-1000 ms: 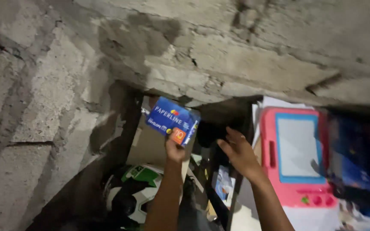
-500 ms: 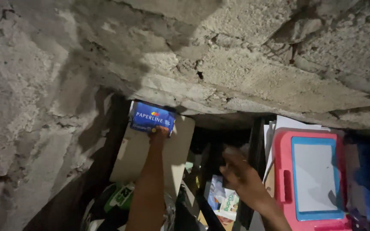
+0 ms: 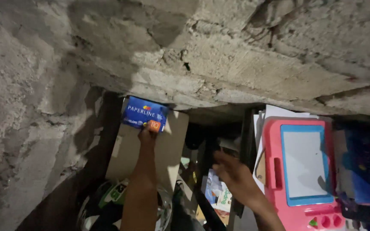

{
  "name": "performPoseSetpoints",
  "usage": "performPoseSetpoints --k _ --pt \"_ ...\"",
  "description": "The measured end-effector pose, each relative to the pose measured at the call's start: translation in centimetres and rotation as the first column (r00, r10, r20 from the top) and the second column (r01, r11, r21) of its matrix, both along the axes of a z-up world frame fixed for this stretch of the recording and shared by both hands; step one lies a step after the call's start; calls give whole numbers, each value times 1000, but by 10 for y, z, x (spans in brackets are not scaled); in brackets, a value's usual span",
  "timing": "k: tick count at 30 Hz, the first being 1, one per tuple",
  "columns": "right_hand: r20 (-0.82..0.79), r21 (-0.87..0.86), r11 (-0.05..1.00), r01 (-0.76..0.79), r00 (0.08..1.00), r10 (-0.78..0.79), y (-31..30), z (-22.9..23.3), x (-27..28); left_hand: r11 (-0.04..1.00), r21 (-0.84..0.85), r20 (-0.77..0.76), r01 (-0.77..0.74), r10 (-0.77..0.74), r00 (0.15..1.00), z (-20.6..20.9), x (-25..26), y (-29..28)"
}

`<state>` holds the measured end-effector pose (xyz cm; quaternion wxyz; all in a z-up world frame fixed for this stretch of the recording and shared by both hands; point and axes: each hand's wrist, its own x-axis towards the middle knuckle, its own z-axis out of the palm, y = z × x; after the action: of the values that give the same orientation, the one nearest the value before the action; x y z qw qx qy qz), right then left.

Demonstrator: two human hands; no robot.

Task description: Organizing various stationery items, notebooks, and envelopes on a cluttered desk.

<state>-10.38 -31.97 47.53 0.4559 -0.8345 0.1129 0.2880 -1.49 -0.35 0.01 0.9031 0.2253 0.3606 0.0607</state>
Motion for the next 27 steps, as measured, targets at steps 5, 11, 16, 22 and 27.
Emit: performPoseSetpoints --k 5,11,16,22,27 --pt "239 33 997 -66 969 56 48 -71 30 973 -15 -107 -229 227 968 62 -13 3" --pt "-119 280 945 168 983 -139 89 -360 85 900 -121 156 -419 434 887 47 -32 24" --pt "-282 194 905 379 905 -319 138 -424 112 868 -109 49 -485 492 869 56 -51 50" --pt "-222 437 811 389 920 -322 110 -587 89 902 -139 292 -408 431 854 5 -90 86" --pt "-64 489 822 294 951 -302 189 -490 155 890 -80 -26 -450 449 893 113 -74 89"
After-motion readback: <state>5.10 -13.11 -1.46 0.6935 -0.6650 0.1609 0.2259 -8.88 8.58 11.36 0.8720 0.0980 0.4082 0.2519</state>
